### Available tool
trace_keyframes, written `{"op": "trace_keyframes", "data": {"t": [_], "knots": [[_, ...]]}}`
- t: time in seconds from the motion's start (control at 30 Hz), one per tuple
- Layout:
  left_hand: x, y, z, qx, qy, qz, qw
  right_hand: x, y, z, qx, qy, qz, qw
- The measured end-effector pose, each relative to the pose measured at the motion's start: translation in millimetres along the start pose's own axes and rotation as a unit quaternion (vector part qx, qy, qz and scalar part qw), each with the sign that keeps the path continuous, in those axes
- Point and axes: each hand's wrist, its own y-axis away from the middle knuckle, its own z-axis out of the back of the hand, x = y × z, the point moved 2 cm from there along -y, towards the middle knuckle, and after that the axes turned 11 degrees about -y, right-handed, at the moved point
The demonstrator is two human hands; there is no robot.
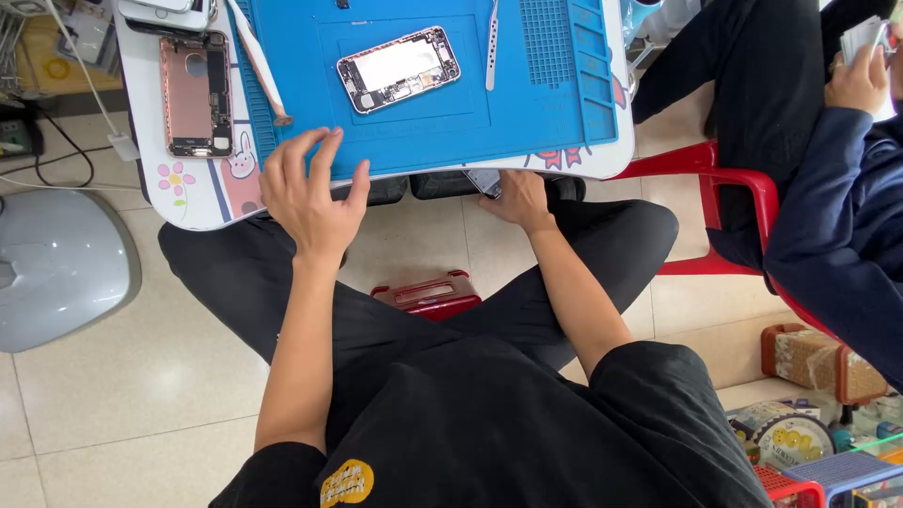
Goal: The person disassembles a smartphone on a blue work mat, using a screwdriver to remove screws and tweezers to lift and remove internal components. The person places removed parts on the mat and continues to work on the phone's internal assembly.
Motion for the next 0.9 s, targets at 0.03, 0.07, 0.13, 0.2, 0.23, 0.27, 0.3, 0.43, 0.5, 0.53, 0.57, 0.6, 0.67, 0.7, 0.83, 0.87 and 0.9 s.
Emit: {"op": "trace_keyframes", "data": {"t": [0.03,0.07,0.13,0.2,0.23,0.27,0.3,0.43,0.5,0.53,0.57,0.6,0.67,0.7,0.83,0.87,0.9], "knots": [[0.0,1.0,-0.1,0.001,0.000,0.001,1.000,-0.2,-0.5,-2.2,0.001,0.000,0.000,1.000],[0.0,2.0,-0.2,0.002,-0.001,0.001,1.000,-0.9,-1.0,-4.6,0.010,-0.005,-0.013,1.000],[0.5,1.9,-1.7,0.002,-0.003,0.001,1.000,-1.4,-3.9,-4.9,0.019,-0.009,-0.025,0.999],[1.5,2.9,-1.7,0.002,-0.003,-0.002,1.000,0.7,-2.5,-3.5,0.025,-0.021,-0.040,0.999],[1.3,2.4,-1.6,0.001,-0.003,-0.001,1.000,-0.9,-2.1,-5.3,0.025,-0.021,-0.039,0.999],[1.2,1.9,-1.7,0.005,-0.001,0.000,1.000,-2.7,-1.8,-6.7,0.015,-0.035,-0.041,0.998],[1.1,2.0,-1.8,0.010,0.002,0.001,1.000,-4.4,-0.9,-8.7,0.005,-0.049,-0.043,0.998],[-1.8,-1.0,1.9,0.020,0.015,0.012,1.000,5.8,-20.4,50.4,-0.035,-0.070,-0.034,0.996],[-1.3,-6.1,3.0,0.038,0.049,0.039,0.997,35.0,-37.9,64.1,-0.007,-0.084,-0.035,0.996],[-4.5,-10.3,6.5,0.037,0.044,0.041,0.998,43.7,-40.9,72.2,0.008,-0.092,-0.033,0.995],[-5.3,-15.2,8.5,0.048,0.078,0.054,0.994,54.0,-46.6,79.7,0.022,-0.100,-0.030,0.994],[-5.2,-20.7,9.1,0.059,0.113,0.067,0.990,64.2,-53.4,86.9,0.037,-0.107,-0.027,0.993],[-2.0,-41.6,7.7,0.078,0.098,0.046,0.991,84.0,-57.7,93.8,0.072,-0.124,-0.024,0.989],[-2.8,-48.7,11.3,0.103,0.089,0.025,0.990,96.5,-52.3,96.6,0.096,-0.134,-0.025,0.986],[6.9,-82.4,-9.6,0.157,0.096,0.013,0.983,128.6,-64.0,126.3,0.146,-0.166,-0.024,0.975],[9.4,-86.0,-18.2,0.202,0.090,0.005,0.975,133.4,-71.6,136.7,0.151,-0.172,-0.024,0.973],[7.9,-82.9,-21.3,0.254,0.087,0.001,0.963,138.3,-66.6,145.5,0.164,-0.178,-0.028,0.970]]}}
